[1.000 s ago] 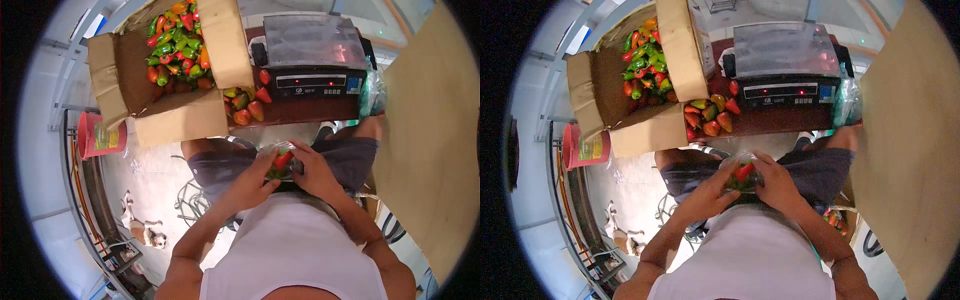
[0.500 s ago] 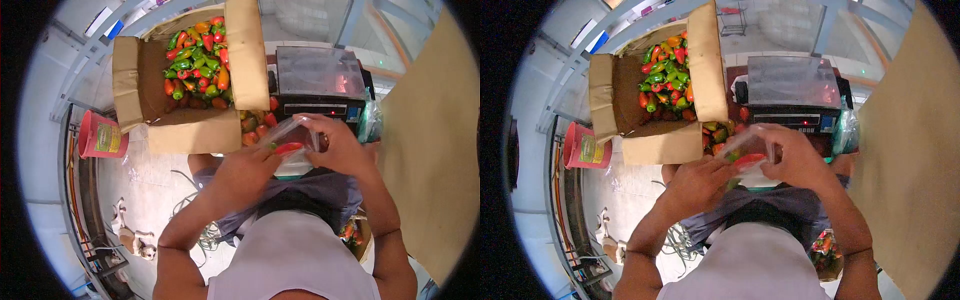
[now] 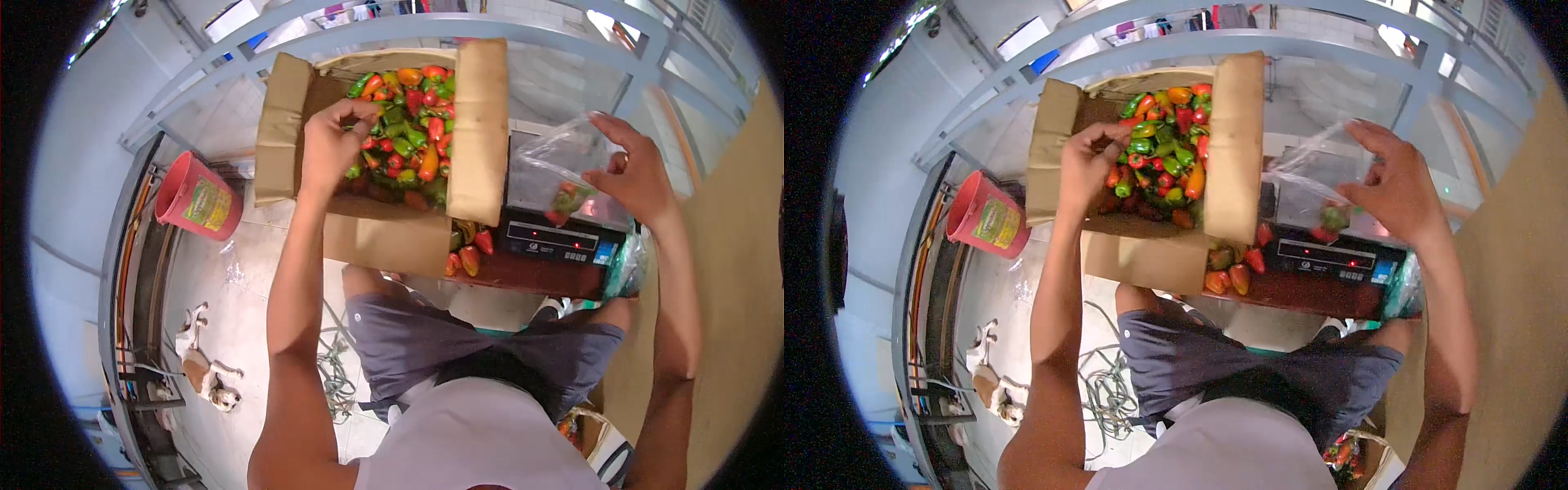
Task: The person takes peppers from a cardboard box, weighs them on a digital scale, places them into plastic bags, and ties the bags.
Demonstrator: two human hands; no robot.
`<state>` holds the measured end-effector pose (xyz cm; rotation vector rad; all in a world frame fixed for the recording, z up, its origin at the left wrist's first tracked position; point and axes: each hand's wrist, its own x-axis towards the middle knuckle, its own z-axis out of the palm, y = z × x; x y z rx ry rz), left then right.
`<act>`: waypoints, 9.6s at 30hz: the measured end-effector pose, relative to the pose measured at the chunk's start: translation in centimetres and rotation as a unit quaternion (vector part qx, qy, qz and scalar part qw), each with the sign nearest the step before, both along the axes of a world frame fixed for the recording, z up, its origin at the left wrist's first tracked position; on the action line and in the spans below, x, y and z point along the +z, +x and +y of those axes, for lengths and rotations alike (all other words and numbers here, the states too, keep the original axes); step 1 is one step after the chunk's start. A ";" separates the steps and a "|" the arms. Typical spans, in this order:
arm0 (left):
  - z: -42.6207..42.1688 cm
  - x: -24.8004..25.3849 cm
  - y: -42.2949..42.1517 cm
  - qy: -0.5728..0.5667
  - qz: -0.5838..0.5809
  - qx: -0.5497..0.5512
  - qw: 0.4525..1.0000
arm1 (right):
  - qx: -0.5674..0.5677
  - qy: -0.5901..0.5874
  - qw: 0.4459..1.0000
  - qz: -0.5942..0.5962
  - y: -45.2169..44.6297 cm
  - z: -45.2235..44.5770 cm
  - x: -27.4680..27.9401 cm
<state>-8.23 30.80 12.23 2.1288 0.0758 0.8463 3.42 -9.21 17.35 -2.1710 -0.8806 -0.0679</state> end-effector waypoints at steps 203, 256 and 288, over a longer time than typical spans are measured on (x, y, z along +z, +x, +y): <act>-7.8 2.9 -0.7 0.491 -0.035 0.111 0.863 | 0.048 0.009 0.976 -0.210 2.8 -4.1 -1.3; -25.5 -11.4 22.7 0.405 0.171 -0.253 0.862 | -0.033 -0.055 0.982 -0.177 9.4 -2.6 -8.8; -5.0 1.2 4.1 0.154 0.151 0.082 0.973 | 0.005 -0.143 0.990 0.007 6.2 -3.8 -5.7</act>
